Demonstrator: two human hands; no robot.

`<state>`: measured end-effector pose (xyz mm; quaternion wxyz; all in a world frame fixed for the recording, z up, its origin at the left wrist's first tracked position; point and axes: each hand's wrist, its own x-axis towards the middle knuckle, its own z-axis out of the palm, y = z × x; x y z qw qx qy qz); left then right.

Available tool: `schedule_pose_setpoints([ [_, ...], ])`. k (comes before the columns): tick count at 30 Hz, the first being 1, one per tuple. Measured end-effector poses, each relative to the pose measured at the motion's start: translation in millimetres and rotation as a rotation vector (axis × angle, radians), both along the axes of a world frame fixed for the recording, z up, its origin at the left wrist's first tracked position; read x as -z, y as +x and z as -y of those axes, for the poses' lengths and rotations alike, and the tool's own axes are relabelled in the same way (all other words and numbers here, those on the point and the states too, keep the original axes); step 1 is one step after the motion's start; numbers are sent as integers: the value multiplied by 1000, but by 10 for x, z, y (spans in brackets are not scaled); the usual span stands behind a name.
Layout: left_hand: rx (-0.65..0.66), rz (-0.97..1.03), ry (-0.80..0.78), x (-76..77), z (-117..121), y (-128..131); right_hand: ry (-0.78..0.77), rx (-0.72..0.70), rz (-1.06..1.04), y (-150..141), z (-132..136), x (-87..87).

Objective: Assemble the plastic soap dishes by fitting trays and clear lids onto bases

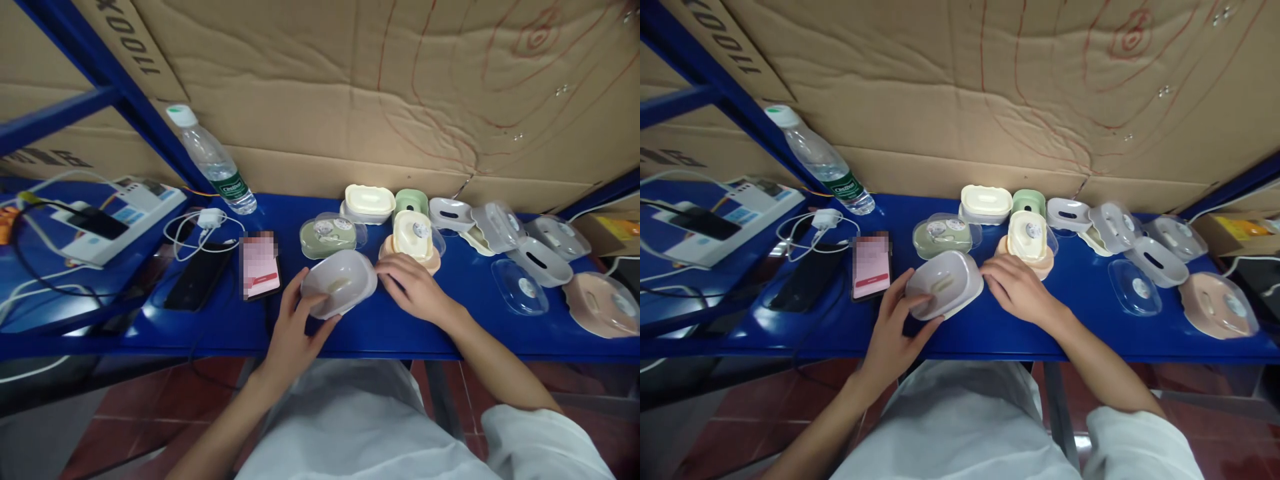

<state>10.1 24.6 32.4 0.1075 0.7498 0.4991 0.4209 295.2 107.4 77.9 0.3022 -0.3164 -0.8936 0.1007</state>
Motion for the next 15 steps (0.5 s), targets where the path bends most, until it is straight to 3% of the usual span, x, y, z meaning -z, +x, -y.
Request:
schedule_pose_setpoints([
  [3,-11,-31,-7,44,-70,59,0,73,2,-2,15,15],
  [8,-3,-152,20,96,-68,54,-39,-94,243,-76,23,189],
  [15,28,-275,19,186,-7,-16,-81,-109,226,-130,-9,337],
])
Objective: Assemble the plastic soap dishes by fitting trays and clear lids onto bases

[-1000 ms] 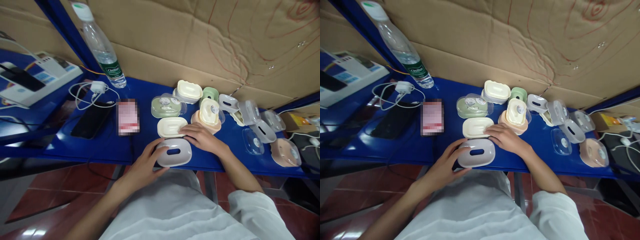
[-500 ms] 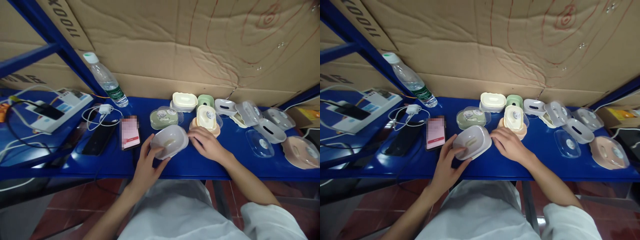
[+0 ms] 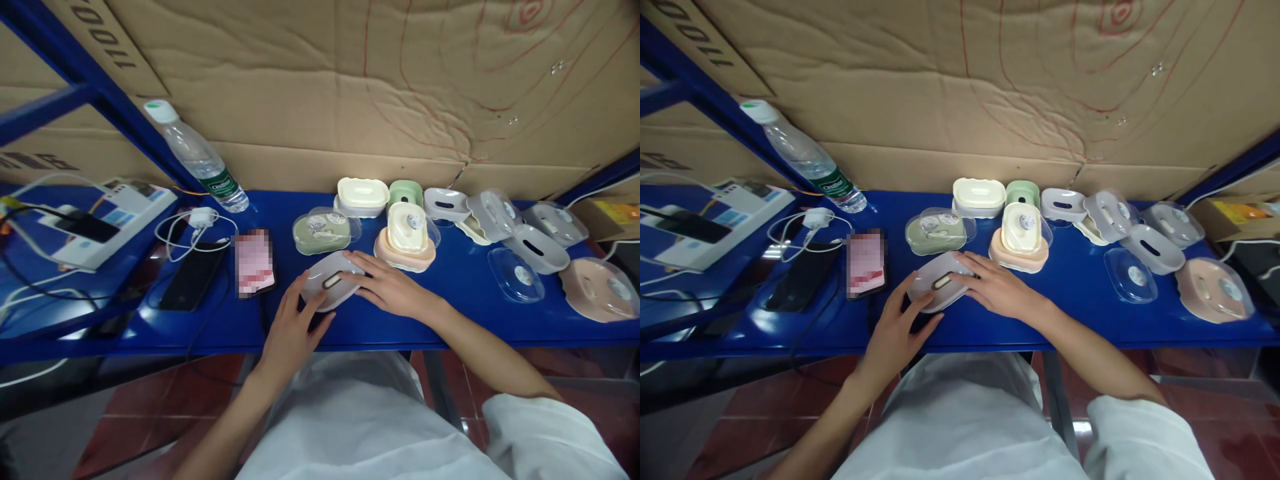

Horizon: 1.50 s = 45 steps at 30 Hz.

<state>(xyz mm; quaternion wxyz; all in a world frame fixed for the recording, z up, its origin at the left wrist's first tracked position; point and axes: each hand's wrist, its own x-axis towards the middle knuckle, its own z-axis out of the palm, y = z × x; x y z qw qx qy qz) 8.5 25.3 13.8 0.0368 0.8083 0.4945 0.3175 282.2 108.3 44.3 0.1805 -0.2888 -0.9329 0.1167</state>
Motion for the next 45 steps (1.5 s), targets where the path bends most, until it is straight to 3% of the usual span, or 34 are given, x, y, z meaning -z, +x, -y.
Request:
schedule_pose_setpoints([
  [7,-42,83,-46,21,16,-3,-130,9,-26,-9,-19,15],
  [11,-26,43,-16,25,14,0,-34,29,-31,-22,-51,18],
  [16,-25,27,-29,-11,32,29,136,285,2,-106,-245,-26],
  [18,-28,21,-24,-17,37,38,155,322,60,-156,-388,-76],
  [26,-42,54,-59,-15,40,35,80,278,98,-427,-799,-302],
  [30,-45,71,-108,-16,41,35,-33,307,80,-421,-870,-306],
  [34,-65,66,-132,-19,46,50,-133,261,217,-327,-939,-309],
  [38,-84,79,-179,-37,50,58,-78,246,172,-272,-923,-290],
  [41,-83,128,-209,-32,41,40,-119,216,88,-262,-917,-274],
  [45,-92,233,-249,29,15,-6,-111,186,8,-208,-900,-408],
])
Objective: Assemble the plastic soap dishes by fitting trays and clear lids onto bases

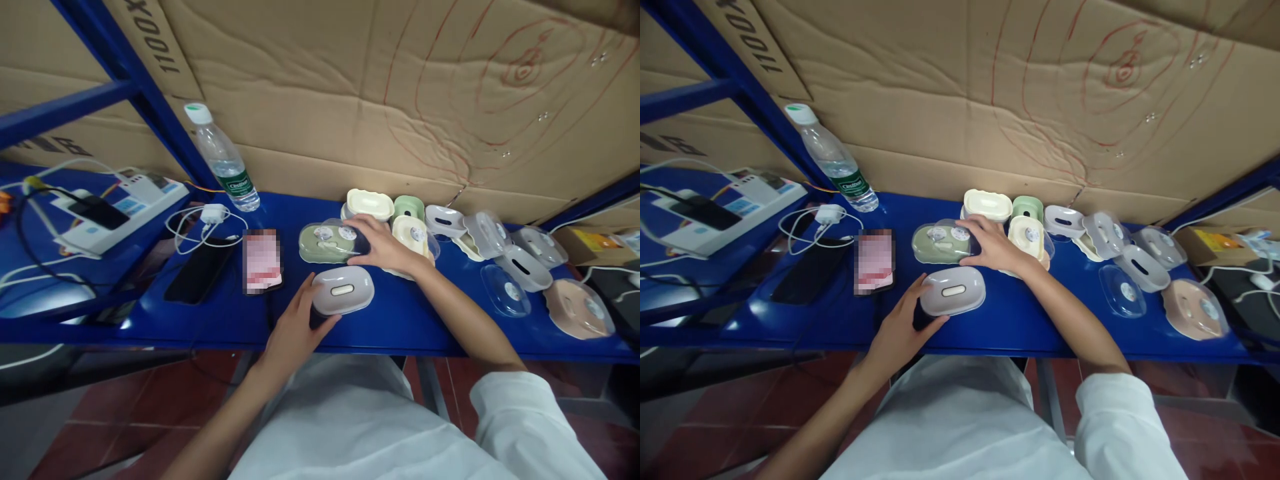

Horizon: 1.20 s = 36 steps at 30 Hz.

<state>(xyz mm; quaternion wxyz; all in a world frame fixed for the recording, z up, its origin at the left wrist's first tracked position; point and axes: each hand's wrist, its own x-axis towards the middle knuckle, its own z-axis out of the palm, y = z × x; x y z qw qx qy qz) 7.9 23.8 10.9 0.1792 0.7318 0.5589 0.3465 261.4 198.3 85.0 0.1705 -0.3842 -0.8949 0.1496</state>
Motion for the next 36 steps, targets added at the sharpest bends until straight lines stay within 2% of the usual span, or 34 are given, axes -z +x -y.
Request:
schedule_pose_setpoints([
  [3,-16,72,-37,32,-15,-33,81,-65,-4,101,175,-176],
  [6,20,131,-107,17,-21,-58,32,-221,29,206,500,-229],
  [9,90,106,-129,-6,-21,-75,-25,-281,42,266,818,-121],
  [13,108,-12,-99,7,-16,-79,-30,-254,31,300,1052,57],
  [19,125,-42,-66,11,-24,-75,48,-214,25,288,1177,187],
  [27,125,5,-62,16,-40,-101,79,-296,51,223,1165,291],
  [36,148,20,-38,15,-30,-90,127,-286,103,161,1207,253],
])
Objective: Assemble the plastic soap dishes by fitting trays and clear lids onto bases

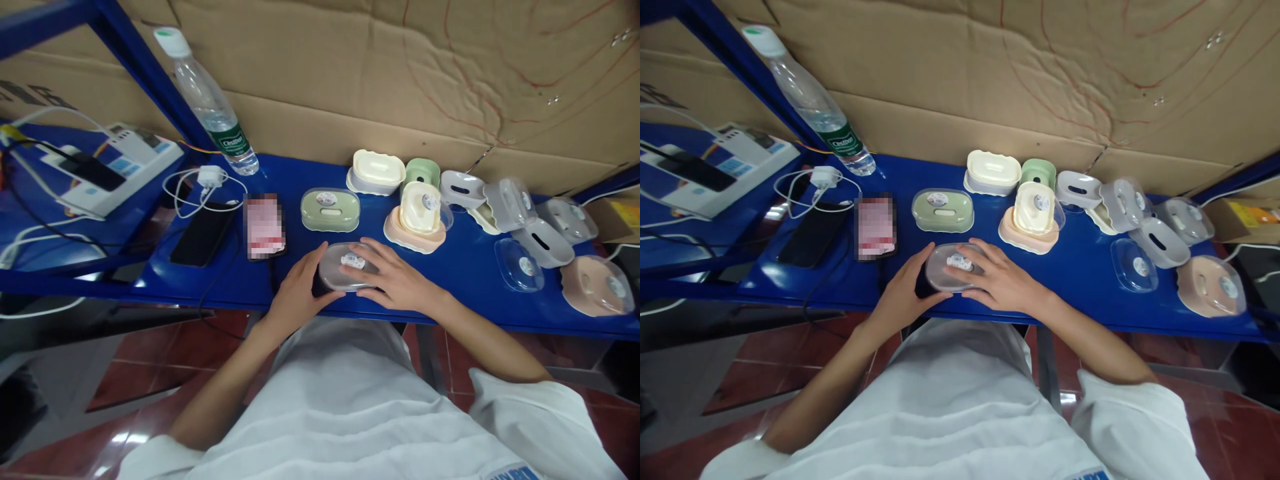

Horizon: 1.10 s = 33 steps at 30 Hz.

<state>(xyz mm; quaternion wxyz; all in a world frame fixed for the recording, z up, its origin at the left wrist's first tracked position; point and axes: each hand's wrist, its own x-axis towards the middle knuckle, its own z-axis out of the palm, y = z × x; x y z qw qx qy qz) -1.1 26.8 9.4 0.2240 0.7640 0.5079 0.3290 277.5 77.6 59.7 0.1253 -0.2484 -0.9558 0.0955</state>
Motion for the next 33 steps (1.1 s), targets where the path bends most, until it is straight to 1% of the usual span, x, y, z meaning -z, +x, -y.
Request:
schedule_pose_setpoints([
  [3,19,18,26,-25,-11,2,-17,3,-11,-16,-11,9],
  [6,41,15,24,-31,-32,0,-33,14,-44,-22,-25,79],
  [8,56,-3,18,-28,-31,4,-48,-9,-110,-13,-44,140],
  [10,53,-19,33,-43,-5,9,-71,-41,-223,12,-71,183],
  [11,41,-26,57,-65,14,7,-83,-38,-293,30,-85,194],
  [13,5,-44,144,-154,40,-16,-82,20,-431,73,-110,194],
  [15,-47,-64,260,-305,-7,-87,-50,113,-513,111,-126,176],
  [17,-126,-80,354,-492,-189,-218,-23,162,-508,127,-132,159],
  [18,-161,-88,376,-584,-341,-303,-22,162,-476,123,-131,156],
  [20,-206,-91,391,-732,-747,-492,-27,122,-381,97,-127,162],
  [22,-245,-102,357,-809,-1223,-667,-25,68,-286,59,-122,182],
  [24,-286,-163,252,-812,-1666,-791,-16,40,-227,28,-122,204],
  [25,-285,-214,190,-791,-1849,-832,-15,39,-210,20,-124,214],
  [27,-278,-291,108,-722,-2116,-882,-14,53,-196,20,-133,229],
  [28,-260,-320,68,-683,-2200,-899,-13,62,-193,26,-138,235],
  [30,-202,-361,-12,-617,-2293,-928,-9,78,-180,38,-146,245],
  [33,-138,-399,-68,-607,-2328,-924,-3,89,-132,38,-145,256],
])
